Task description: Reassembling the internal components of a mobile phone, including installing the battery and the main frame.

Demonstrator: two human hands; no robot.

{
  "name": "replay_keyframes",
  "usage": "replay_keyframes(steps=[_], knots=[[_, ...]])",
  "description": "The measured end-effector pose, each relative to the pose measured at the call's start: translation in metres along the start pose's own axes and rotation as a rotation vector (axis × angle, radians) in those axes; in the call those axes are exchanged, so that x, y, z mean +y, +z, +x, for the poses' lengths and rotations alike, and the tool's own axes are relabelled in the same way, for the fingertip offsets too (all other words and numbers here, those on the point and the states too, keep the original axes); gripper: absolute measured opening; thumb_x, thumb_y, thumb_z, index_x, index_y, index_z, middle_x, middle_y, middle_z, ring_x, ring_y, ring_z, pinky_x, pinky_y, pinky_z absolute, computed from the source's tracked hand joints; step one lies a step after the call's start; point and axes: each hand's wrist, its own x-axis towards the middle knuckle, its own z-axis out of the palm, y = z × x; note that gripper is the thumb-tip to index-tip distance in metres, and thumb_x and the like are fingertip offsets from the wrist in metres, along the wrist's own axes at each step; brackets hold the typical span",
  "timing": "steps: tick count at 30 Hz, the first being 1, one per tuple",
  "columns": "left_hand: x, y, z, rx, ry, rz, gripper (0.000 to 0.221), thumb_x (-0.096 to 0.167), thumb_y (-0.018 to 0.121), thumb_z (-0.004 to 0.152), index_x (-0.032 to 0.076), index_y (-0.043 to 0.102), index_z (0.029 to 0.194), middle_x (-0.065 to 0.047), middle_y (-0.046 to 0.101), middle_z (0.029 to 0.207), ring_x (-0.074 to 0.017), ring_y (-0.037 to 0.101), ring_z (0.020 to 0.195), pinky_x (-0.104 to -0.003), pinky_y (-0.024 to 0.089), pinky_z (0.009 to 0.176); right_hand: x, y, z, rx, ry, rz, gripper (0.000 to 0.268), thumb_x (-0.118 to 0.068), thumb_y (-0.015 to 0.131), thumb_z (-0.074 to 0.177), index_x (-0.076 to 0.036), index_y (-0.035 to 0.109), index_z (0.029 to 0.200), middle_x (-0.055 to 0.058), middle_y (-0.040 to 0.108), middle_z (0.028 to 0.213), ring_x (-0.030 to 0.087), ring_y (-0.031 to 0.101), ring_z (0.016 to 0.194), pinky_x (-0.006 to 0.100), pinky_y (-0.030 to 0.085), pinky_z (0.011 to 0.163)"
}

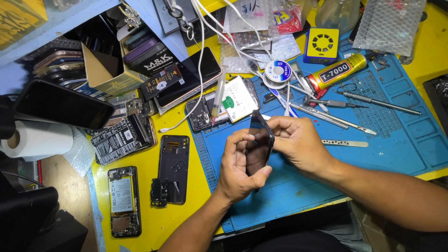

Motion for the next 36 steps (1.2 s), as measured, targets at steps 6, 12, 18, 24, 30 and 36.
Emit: replay_keyframes(steps=[6, 12, 18, 24, 30, 36], knots=[[-0.008, -0.003, -0.003, 0.035, -0.074, -0.252, 0.064, 0.017, 0.08, 0.082, 0.006, 0.039, 0.13, -0.019, 0.054, 0.131, -0.0227, 0.063, 0.104, -0.034, 0.056, 0.093, 0.001, 0.005, 0.0, -0.014, -0.017, 0.071, 0.012, 0.006, 0.082, 0.08, 0.006, 0.077, 0.091, 0.016, 0.07, 0.072, 0.016, 0.067, 0.057, 0.028, 0.059, 0.058], [0.003, -0.013, -0.002, -0.038, -0.176, -0.618, 0.068, 0.038, 0.064, 0.087, 0.01, 0.036, 0.142, -0.032, 0.053, 0.129, -0.0266, 0.061, 0.09, -0.03, 0.048, 0.072, -0.013, -0.007, 0.004, 0.001, -0.116, 0.024, 0.054, 0.003, 0.082, 0.078, 0.006, 0.064, 0.128, 0.013, 0.061, 0.105, 0.016, 0.064, 0.091, 0.029, 0.059, 0.082], [0.003, -0.006, -0.003, -0.124, -0.167, -0.934, 0.074, 0.031, 0.057, 0.086, 0.014, 0.034, 0.154, -0.034, 0.049, 0.141, -0.0338, 0.06, 0.087, -0.03, 0.05, 0.069, -0.035, 0.006, -0.002, -0.208, 0.02, 0.101, 0.048, 0.004, 0.081, 0.078, 0.008, 0.066, 0.123, 0.012, 0.058, 0.1, 0.017, 0.066, 0.084, 0.032, 0.065, 0.071], [0.0, -0.007, -0.008, -0.142, -0.203, -0.979, 0.069, 0.028, 0.056, 0.086, 0.015, 0.037, 0.151, -0.03, 0.051, 0.137, -0.0341, 0.059, 0.088, -0.031, 0.052, 0.071, -0.022, 0.0, -0.001, -0.269, -0.008, 0.11, 0.027, 0.003, 0.081, 0.082, 0.006, 0.068, 0.105, 0.011, 0.06, 0.098, 0.014, 0.062, 0.079, 0.029, 0.061, 0.066], [0.003, -0.008, -0.011, -0.13, -0.251, -0.986, 0.071, 0.028, 0.059, 0.082, 0.01, 0.036, 0.146, -0.031, 0.051, 0.133, -0.0331, 0.06, 0.085, -0.03, 0.052, 0.069, -0.017, -0.005, 0.002, -0.334, -0.001, 0.137, 0.02, 0.005, 0.08, 0.083, 0.008, 0.069, 0.099, 0.011, 0.06, 0.09, 0.013, 0.061, 0.069, 0.027, 0.058, 0.059], [-0.005, -0.013, -0.015, -0.163, -0.287, -0.981, 0.067, 0.027, 0.068, 0.079, 0.008, 0.042, 0.138, -0.03, 0.051, 0.13, -0.0335, 0.062, 0.084, -0.029, 0.053, 0.069, -0.007, -0.011, 0.003, -0.401, 0.016, 0.217, 0.016, 0.007, 0.078, 0.081, 0.007, 0.067, 0.092, 0.015, 0.061, 0.086, 0.023, 0.07, 0.063, 0.028, 0.056, 0.056]])
